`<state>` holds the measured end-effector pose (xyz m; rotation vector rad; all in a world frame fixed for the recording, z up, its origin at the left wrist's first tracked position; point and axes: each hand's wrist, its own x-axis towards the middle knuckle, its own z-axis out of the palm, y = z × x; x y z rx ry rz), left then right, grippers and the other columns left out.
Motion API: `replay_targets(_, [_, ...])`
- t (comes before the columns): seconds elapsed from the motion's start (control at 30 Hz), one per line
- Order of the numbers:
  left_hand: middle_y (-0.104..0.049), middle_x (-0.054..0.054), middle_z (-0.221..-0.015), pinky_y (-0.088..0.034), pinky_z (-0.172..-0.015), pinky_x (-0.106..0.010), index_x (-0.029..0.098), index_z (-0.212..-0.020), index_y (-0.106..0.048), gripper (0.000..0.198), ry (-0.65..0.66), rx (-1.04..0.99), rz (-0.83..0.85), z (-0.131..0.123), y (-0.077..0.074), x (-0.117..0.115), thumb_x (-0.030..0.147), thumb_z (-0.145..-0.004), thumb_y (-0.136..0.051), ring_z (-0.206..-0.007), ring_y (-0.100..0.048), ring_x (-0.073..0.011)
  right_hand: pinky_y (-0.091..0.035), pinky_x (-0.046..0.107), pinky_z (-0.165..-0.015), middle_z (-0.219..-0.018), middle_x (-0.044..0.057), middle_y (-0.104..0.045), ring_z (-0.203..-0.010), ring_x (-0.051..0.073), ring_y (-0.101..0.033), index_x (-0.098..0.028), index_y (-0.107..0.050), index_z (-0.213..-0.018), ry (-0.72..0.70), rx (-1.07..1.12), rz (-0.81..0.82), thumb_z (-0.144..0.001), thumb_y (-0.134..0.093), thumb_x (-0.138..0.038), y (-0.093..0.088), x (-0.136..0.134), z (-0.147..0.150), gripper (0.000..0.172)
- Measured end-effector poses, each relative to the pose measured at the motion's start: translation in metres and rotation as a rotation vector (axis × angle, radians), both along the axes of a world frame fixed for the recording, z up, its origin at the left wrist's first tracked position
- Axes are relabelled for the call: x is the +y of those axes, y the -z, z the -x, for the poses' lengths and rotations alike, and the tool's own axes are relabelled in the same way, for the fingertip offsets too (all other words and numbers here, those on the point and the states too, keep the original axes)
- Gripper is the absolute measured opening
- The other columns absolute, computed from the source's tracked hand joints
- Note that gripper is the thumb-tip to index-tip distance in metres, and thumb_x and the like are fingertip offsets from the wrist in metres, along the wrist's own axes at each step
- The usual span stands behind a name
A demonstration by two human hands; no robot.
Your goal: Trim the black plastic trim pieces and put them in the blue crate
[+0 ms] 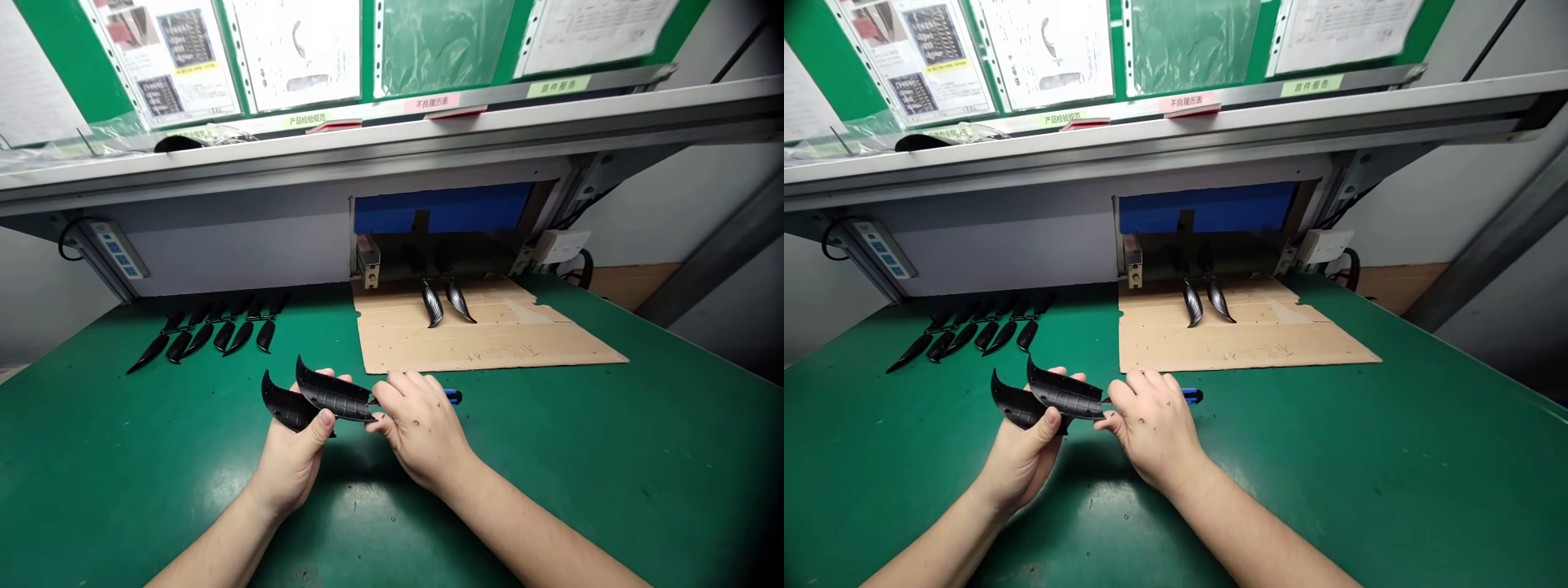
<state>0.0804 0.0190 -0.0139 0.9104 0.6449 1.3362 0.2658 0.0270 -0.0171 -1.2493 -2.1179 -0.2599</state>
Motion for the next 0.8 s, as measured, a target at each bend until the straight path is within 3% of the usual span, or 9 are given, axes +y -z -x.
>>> replay_targets(0.2, [-0.062, -0.011, -0.122, -0.043, -0.101, -0.036, 0.022, -0.117, -0.058, 0.05, 0.024, 0.045, -0.033, 0.004, 0.003, 0.002, 0.03, -0.073, -0.08, -0.12, -0.053, -0.0276, -0.023, 0.033, -0.061, -0.073, 0.005, -0.052, -0.068, 0.02, -0.041, -0.018, -0.049, -0.072, -0.015, -0.032, 0.001, -0.104, -0.023, -0.044, 0.0, 0.0, -0.003, 0.049])
replay_targets(0.5, [-0.061, -0.011, -0.124, -0.044, -0.099, -0.037, 0.023, -0.117, -0.058, 0.041, 0.064, 0.096, -0.162, 0.011, 0.011, 0.005, 0.025, -0.079, -0.075, -0.118, -0.054, -0.0271, -0.027, 0.031, -0.062, -0.069, 0.003, -0.052, -0.065, 0.019, -0.041, -0.019, -0.05, -0.072, -0.082, -0.041, 0.034, -0.103, -0.028, -0.049, -0.001, 0.002, -0.008, 0.049])
replay_targets(0.7, [-0.063, -0.009, -0.121, -0.044, -0.099, -0.037, 0.025, -0.113, -0.06, 0.047, 0.07, -0.033, -0.026, 0.004, 0.008, 0.002, 0.027, -0.072, -0.082, -0.115, -0.057, -0.0253, -0.031, 0.026, -0.056, -0.067, -0.001, -0.048, -0.062, 0.015, -0.043, -0.019, -0.047, -0.07, -0.473, 0.247, 0.337, -0.098, -0.029, -0.066, -0.006, 0.008, -0.016, 0.058])
replay_targets(0.8, [-0.062, -0.005, -0.124, -0.043, -0.101, -0.037, 0.028, -0.114, -0.06, 0.046, 0.094, -0.108, 0.051, 0.002, 0.007, 0.003, 0.027, -0.073, -0.081, -0.117, -0.056, -0.0227, -0.032, 0.024, -0.055, -0.065, -0.003, -0.043, -0.06, 0.013, -0.041, -0.019, -0.045, -0.071, -0.567, 0.451, 0.5, -0.095, -0.039, -0.065, -0.011, 0.006, -0.021, 0.052])
